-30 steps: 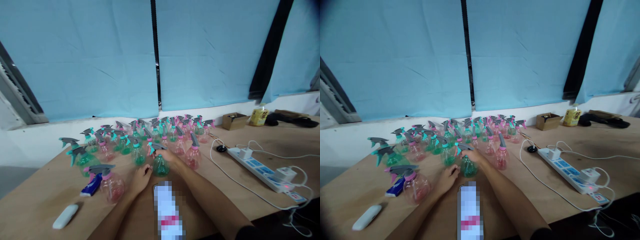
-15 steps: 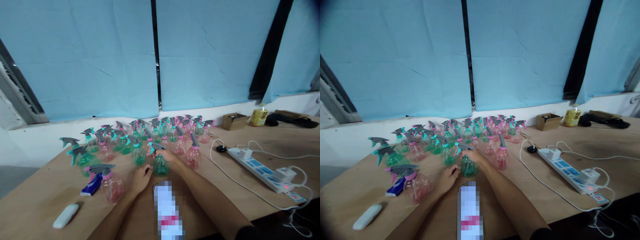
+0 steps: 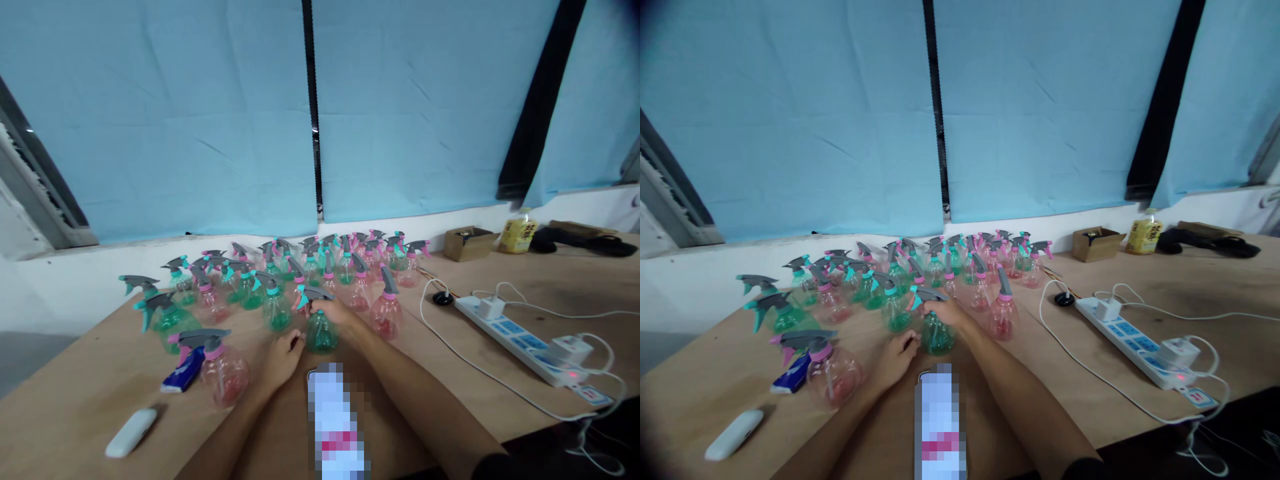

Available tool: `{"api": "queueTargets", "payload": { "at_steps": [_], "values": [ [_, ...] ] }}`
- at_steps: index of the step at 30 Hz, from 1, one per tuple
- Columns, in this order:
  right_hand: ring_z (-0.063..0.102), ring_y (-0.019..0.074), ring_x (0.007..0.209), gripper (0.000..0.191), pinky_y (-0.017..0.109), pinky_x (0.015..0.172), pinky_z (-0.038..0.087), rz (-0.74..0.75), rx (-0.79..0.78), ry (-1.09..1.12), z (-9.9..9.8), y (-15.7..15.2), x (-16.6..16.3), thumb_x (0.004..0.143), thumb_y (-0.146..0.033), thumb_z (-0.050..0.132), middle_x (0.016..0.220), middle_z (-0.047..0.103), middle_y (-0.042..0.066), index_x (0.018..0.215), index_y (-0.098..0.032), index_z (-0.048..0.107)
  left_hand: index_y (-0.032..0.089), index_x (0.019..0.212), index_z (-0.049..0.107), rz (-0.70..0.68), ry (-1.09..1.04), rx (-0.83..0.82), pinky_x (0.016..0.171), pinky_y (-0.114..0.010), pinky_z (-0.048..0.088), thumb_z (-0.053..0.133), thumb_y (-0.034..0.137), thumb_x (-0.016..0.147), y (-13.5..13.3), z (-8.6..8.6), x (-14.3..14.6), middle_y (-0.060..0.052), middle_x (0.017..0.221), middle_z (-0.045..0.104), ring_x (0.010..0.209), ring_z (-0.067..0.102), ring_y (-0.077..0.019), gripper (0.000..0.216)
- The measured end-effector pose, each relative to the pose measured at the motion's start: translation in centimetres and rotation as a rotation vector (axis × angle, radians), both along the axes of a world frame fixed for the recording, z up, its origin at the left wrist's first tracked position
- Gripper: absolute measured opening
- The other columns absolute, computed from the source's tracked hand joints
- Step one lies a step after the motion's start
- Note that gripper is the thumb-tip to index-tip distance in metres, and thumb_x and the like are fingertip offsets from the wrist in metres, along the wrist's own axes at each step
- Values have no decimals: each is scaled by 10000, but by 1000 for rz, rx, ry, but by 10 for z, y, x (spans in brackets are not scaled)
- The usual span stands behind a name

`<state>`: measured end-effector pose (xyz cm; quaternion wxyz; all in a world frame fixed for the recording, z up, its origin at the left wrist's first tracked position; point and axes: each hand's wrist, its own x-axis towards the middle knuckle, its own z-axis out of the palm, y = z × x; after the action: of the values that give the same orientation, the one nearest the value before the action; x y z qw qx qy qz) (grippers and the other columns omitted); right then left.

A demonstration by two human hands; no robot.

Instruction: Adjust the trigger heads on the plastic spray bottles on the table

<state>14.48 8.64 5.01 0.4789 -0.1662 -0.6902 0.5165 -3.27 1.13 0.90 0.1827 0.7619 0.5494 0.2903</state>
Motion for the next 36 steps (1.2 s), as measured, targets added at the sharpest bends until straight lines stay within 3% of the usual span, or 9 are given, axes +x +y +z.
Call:
{"api": "queueTargets", "payload": {
  "at_steps": [11,19,25,29,33,36],
  "values": [
    [574,159,688,150,276,659,452,-9,-25,21,1,-3,-3,662,-193,530,726,651,14,710,-197,672,212,670,509,3,-34,25,610,-249,324,399,370,935,0,-1,0,32,586,546,620,549,-160,327],
    [579,159,763,219,275,719,474,-124,31,26,-3,-8,-7,746,-221,585,780,648,1,934,-225,696,197,680,548,-13,-178,85,587,-231,352,435,443,931,-5,6,-1,47,567,512,585,498,-135,369],
    [559,157,762,198,289,758,455,-352,197,61,-19,-15,-10,883,-365,577,814,611,10,976,-204,646,186,734,585,-74,-198,183,580,-227,355,465,447,938,-18,12,-2,36,613,526,570,465,-119,353],
    [542,194,841,229,340,847,443,-484,324,-99,-36,-17,-14,934,-386,502,857,604,39,898,-190,616,193,739,600,-140,-113,299,640,-245,394,477,392,940,-29,20,-3,8,641,564,613,509,-132,308],
    [477,244,1085,256,424,1004,374,-468,487,-269,-39,-22,-18,965,-367,427,1128,551,96,1067,-193,585,203,730,625,-280,-23,356,649,-271,421,451,348,944,-37,24,1,-33,656,591,637,538,-155,312],
    [451,245,1138,313,424,1035,352,-382,525,-342,-31,-29,-21,984,-350,389,1211,483,112,1217,-191,525,206,765,662,-363,12,372,667,-298,441,461,327,938,-40,24,5,-58,673,621,664,556,-174,291]
  ]
}}
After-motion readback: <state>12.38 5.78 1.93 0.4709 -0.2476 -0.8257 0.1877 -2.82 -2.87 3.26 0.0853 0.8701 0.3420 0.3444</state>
